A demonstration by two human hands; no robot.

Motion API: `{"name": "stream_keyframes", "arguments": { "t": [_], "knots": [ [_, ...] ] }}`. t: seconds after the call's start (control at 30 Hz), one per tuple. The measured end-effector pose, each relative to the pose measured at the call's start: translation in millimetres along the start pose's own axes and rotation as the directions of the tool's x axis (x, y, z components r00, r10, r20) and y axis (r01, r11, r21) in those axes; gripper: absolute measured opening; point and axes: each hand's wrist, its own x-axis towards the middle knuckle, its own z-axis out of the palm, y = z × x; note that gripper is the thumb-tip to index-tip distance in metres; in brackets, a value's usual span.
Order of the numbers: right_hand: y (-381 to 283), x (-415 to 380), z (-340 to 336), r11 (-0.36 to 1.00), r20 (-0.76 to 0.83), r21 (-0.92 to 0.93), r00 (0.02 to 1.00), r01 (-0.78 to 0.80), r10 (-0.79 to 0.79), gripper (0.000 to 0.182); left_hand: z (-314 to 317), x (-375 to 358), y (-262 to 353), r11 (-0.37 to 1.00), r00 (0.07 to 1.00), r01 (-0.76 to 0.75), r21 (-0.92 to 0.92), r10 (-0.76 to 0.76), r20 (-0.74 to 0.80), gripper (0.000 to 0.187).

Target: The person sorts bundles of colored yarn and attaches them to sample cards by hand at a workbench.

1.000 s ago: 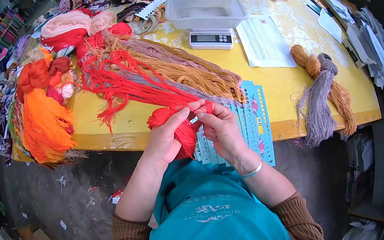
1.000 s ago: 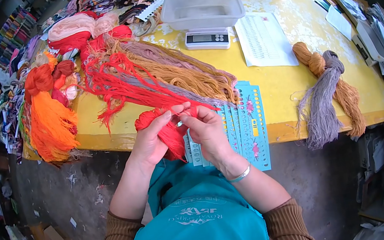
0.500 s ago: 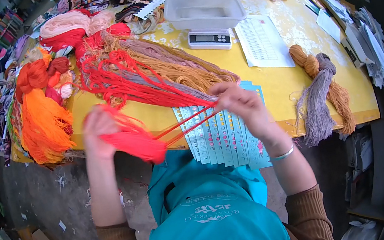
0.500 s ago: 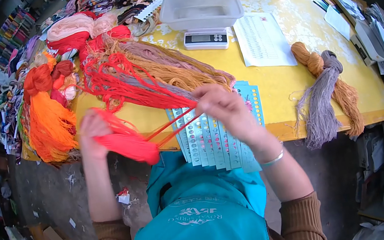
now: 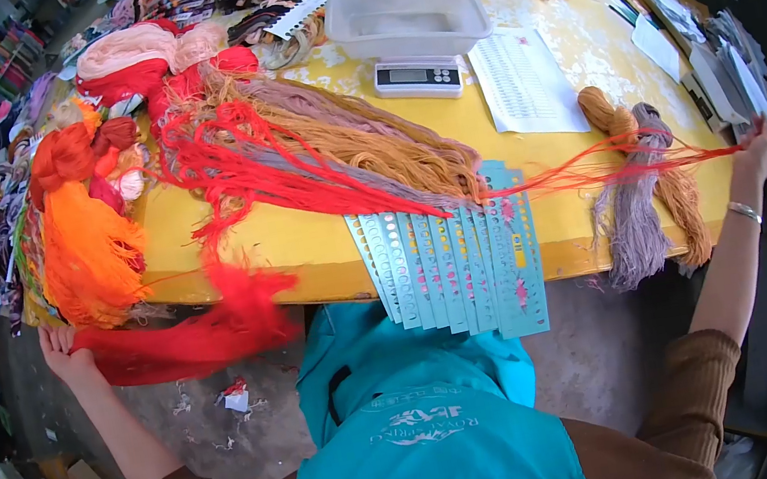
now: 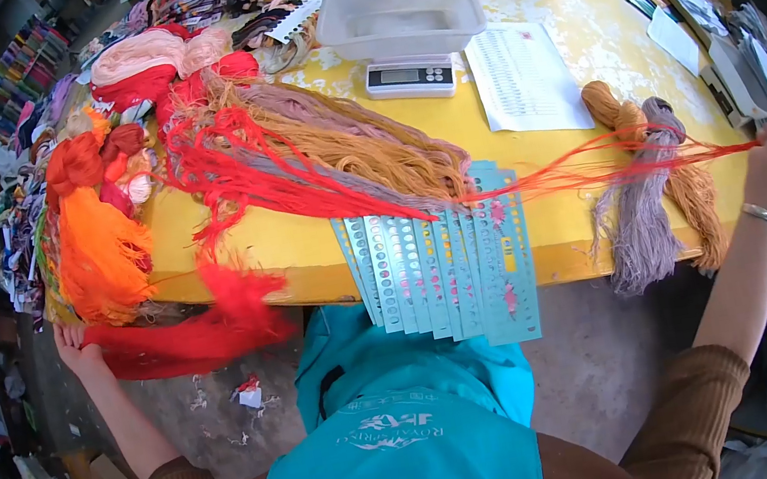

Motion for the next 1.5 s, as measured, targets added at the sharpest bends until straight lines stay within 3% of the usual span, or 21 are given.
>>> {"name": "stream_keyframes", "arguments": {
  "t": [0.03, 0.13, 0.2, 0.23, 0.27, 0.3, 0.33, 0.4, 0.43, 0.53, 0.67, 0.73, 0.8, 0.83, 0.9, 0.93, 1.0, 1.07, 1.33, 1.47, 1.5],
  "knots": [
    [-21, -11, 4, 0.998, 0.041, -0.013, 0.997, 0.067, -0.066, 0.015, 9, -3, -7, 0.994, 0.982, 0.087, -0.060, -0.076, 0.172, 0.020],
    [-36, -53, 21, 0.975, 0.311, -0.060, 0.932, 0.214, -0.186, 0.020, 97, -67, -89, 0.947, 0.882, 0.306, -0.094, -0.245, 0.402, 0.033],
    [-44, -140, 49, 0.948, 0.566, -0.074, 0.796, 0.309, -0.215, 0.023, 141, -113, -152, 0.872, 0.737, 0.483, -0.081, -0.355, 0.575, 0.043],
    [-46, -179, 56, 0.959, 0.686, -0.153, 0.724, 0.236, -0.069, 0.022, 157, -131, -180, 0.802, 0.616, 0.597, -0.020, -0.443, 0.651, 0.047],
    [-44, -227, 64, 0.983, 0.757, -0.158, 0.651, 0.097, 0.058, 0.023, 175, -159, -206, 0.725, 0.623, 0.686, -0.067, -0.536, 0.570, 0.049],
    [-40, -262, 67, 0.948, 0.865, -0.210, 0.498, 0.241, 0.065, 0.023, 194, -185, -230, 0.706, 0.582, 0.707, 0.018, -0.597, 0.552, 0.048],
    [-40, -298, 67, 0.942, 0.861, -0.335, 0.394, -0.035, 0.321, 0.029, 209, -205, -250, 0.663, 0.520, 0.736, 0.141, -0.685, 0.510, 0.052],
    [-39, -344, 66, 0.908, 0.921, -0.383, 0.006, -0.168, 0.389, 0.042, 223, -236, -289, 0.513, 0.357, 0.808, 0.289, -0.817, 0.452, 0.054],
    [-39, -364, 67, 0.872, 0.890, -0.456, -0.085, -0.179, 0.448, 0.050, 232, -249, -304, 0.479, 0.275, 0.764, 0.432, -0.847, 0.455, 0.050],
    [-29, -400, 64, 0.829, 0.882, -0.462, -0.263, -0.315, 0.391, 0.060, 256, -281, -341, 0.320, 0.090, 0.656, 0.683, -0.932, 0.351, 0.042],
    [-14, -418, 60, 0.788, 0.874, -0.470, -0.339, -0.398, 0.350, 0.059, 273, -302, -363, 0.332, 0.071, 0.509, 0.794, -0.936, 0.346, 0.020],
    [-11, -421, 57, 0.765, 0.866, -0.493, -0.320, -0.414, 0.384, 0.059, 264, -301, -378, 0.309, 0.099, 0.577, 0.756, -0.945, 0.311, 0.018],
    [-6, -424, 54, 0.814, 0.892, -0.452, -0.174, -0.365, 0.417, 0.044, 260, -300, -388, 0.300, 0.102, 0.589, 0.750, -0.949, 0.300, 0.018],
    [-2, -428, 53, 0.809, 0.890, -0.456, -0.173, -0.370, 0.422, 0.044, 259, -302, -395, 0.304, 0.156, 0.583, 0.754, -0.952, 0.263, 0.018],
    [9, -438, 52, 0.942, 0.932, -0.336, 0.145, 0.004, 0.332, 0.022, 257, -304, -402, 0.311, 0.215, 0.574, 0.757, -0.950, 0.228, 0.018],
    [19, -440, 51, 0.942, 0.932, -0.336, 0.145, 0.002, 0.333, 0.022, 256, -304, -405, 0.314, 0.260, 0.554, 0.771, -0.945, 0.198, 0.019],
    [43, -443, 51, 0.933, 0.876, -0.350, 0.327, -0.078, 0.356, 0.012, 257, -305, -404, 0.313, 0.305, 0.533, 0.786, -0.938, 0.166, 0.020],
    [59, -442, 51, 0.917, 0.852, -0.381, 0.340, -0.117, 0.397, 0.012, 263, -306, -398, 0.252, 0.398, 0.526, 0.812, -0.917, 0.026, 0.028],
    [62, -437, 55, 0.890, 0.837, -0.447, 0.306, -0.094, 0.453, 0.011, 267, -309, -395, 0.157, 0.277, 0.649, 0.744, -0.960, -0.039, 0.032],
    [70, -438, 53, 0.892, 0.842, -0.428, 0.294, -0.146, 0.453, 0.011, 256, -307, -415, 0.185, 0.291, 0.511, 0.839, -0.956, 0.033, 0.031],
    [69, -439, 53, 0.877, 0.848, -0.406, 0.252, -0.256, 0.466, 0.011, 258, -310, -417, 0.184, 0.281, 0.436, 0.881, -0.958, 0.060, 0.029]
  ]
}}
